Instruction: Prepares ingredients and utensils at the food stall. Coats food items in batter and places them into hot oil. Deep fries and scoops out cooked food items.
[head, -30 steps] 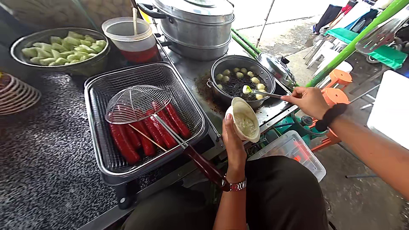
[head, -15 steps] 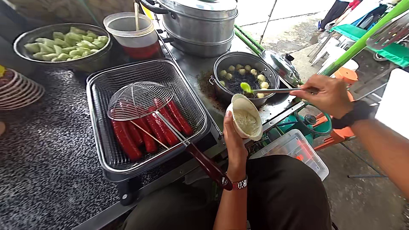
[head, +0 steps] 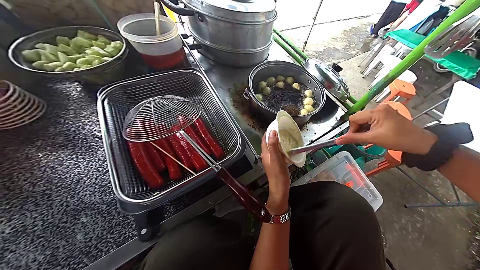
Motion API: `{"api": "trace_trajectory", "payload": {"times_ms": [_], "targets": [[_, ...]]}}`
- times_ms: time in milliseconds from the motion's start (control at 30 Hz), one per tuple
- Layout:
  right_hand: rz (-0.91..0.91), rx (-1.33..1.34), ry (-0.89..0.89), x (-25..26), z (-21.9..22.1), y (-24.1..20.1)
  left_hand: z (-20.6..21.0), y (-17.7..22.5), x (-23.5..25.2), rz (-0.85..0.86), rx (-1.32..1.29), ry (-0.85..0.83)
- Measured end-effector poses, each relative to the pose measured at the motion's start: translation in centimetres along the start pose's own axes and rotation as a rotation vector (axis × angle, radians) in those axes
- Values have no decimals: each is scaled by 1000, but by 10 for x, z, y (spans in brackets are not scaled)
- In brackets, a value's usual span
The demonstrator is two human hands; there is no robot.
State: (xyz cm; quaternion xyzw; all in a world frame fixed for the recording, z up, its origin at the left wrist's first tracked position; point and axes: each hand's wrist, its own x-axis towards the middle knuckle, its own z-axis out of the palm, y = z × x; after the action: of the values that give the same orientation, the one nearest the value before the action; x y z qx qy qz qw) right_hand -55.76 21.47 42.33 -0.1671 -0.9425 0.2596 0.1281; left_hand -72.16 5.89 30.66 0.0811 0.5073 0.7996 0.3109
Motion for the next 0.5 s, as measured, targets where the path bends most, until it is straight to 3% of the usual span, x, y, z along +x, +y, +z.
{"api": "trace_trajectory", "payload": {"times_ms": [133, 233, 367, 500], "targets": [[569, 618, -94, 2, 3, 9, 0, -3, 2, -19, -14, -7], [726, 664, -5, 14, 8, 32, 0, -4, 3, -55, -38, -13], [423, -164, 239, 29, 22, 59, 0, 0, 3, -74, -60, 6], [-94, -756, 389, 32, 37, 67, -2, 0, 4, -62, -60, 8]]}}
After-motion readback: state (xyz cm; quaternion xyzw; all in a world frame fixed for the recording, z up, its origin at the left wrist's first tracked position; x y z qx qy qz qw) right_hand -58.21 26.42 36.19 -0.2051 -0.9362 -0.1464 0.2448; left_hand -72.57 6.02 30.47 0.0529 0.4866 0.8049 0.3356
